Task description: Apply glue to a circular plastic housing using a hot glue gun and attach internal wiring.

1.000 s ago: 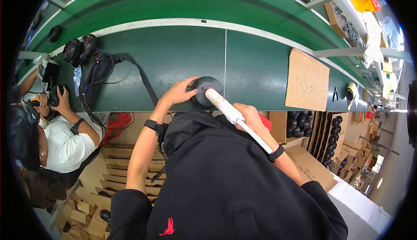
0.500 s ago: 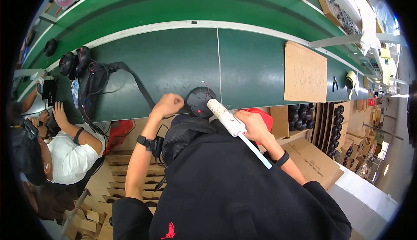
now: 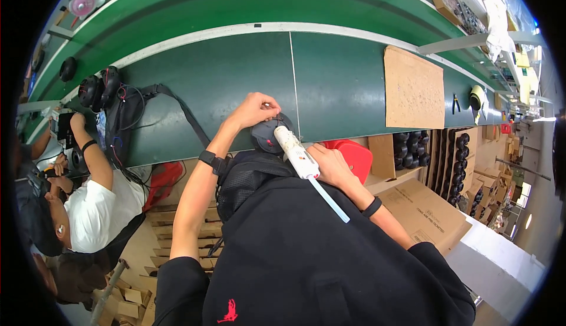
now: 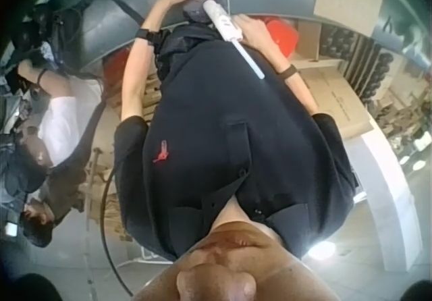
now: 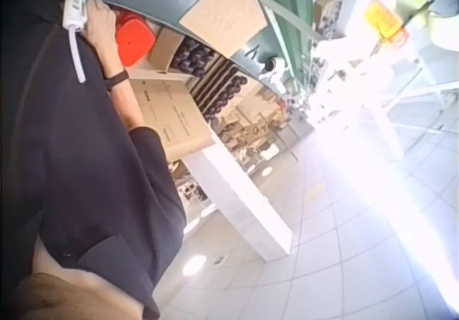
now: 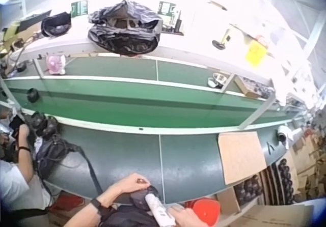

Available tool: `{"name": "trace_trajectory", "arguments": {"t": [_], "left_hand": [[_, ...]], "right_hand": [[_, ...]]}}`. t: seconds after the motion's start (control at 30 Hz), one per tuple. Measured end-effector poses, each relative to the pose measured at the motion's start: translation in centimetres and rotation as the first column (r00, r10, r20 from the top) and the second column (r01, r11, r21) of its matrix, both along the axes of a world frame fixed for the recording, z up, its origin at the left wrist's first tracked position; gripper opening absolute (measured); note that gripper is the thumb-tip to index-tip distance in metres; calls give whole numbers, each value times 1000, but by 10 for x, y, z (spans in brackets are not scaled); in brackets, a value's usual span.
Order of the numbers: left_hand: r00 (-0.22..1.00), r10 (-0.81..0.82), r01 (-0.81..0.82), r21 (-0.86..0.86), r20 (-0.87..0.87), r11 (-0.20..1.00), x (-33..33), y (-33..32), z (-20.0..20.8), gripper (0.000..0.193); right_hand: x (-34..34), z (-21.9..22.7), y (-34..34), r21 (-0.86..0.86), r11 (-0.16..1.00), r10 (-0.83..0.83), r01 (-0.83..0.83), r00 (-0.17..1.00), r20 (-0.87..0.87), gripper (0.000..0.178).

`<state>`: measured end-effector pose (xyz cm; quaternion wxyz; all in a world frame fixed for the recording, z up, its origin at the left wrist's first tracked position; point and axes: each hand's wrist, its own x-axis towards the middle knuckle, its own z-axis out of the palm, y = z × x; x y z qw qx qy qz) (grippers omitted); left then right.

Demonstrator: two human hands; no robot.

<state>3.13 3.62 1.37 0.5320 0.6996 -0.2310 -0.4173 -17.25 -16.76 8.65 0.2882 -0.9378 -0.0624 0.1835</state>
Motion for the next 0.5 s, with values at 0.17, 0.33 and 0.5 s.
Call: {"name": "trace_trajectory", "arguments": {"t": [0.17, 0.33, 0.5], "left_hand": [[999, 41, -42, 25, 29, 999, -1, 4, 3, 16], [978, 73, -84, 52, 194, 995, -4, 9, 8, 17], [974, 76, -91, 59, 215, 994, -6, 17, 7, 17]], "right_hand": [[0, 4, 6, -70, 997, -19, 16, 999, -37, 33], [0, 4, 8, -57, 994, -92, 91, 996, -15, 27], [0, 3, 6, -33, 995, -99, 99, 995, -4, 24]]}}
